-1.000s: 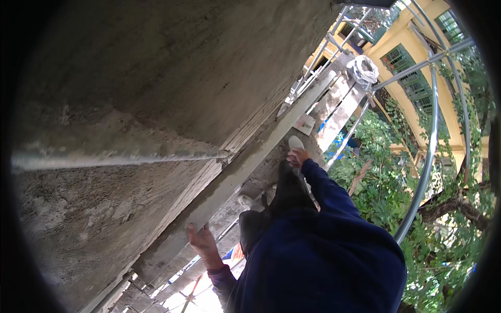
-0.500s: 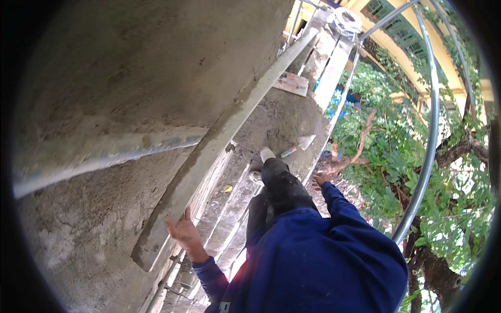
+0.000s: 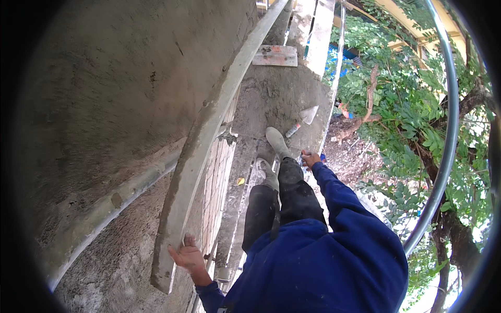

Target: The person applies wet cement to a vertical wall using a trowel and a hawk, smoothing the surface with a long straightedge. The person works on scaffolding, repeatedly scooping mortar from a bucket and spreading it across the wall to create a level finish.

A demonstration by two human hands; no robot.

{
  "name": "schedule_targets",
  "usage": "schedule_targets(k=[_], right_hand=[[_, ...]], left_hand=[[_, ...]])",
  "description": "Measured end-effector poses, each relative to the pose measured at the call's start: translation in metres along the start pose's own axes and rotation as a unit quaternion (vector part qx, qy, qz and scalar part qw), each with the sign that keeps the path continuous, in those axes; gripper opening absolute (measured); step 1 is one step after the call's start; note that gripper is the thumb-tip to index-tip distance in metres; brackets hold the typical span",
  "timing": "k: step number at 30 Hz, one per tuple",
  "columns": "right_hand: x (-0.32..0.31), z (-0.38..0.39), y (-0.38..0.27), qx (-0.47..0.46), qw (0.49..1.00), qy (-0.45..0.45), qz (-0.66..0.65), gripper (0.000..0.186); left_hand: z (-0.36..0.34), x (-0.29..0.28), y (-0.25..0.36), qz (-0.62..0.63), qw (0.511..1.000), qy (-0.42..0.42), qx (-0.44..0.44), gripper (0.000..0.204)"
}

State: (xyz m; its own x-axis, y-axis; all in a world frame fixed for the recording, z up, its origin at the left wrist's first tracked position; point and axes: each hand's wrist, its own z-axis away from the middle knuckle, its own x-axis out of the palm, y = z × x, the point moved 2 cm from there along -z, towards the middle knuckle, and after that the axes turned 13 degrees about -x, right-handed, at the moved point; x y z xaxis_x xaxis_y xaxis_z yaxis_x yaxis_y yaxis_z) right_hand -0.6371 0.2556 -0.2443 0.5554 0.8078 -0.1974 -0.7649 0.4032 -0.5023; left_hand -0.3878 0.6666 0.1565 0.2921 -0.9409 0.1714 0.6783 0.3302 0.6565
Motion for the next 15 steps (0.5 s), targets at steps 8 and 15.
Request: schedule_targets(k=[8,15], right_hand=[[0.018,-0.023,0.043,-0.041,0.997,0.026,0.054,0.041],[0.058,-0.162,0.167,-0.166,0.950,0.161,0.212,0.049]], left_hand=[[-0.019,-0.054,-0.070,0.008,0.996,-0.003,-0.089,0.063],[-0.061,-0.091,-0.109,0.100,0.988,0.044,-0.108,0.049]])
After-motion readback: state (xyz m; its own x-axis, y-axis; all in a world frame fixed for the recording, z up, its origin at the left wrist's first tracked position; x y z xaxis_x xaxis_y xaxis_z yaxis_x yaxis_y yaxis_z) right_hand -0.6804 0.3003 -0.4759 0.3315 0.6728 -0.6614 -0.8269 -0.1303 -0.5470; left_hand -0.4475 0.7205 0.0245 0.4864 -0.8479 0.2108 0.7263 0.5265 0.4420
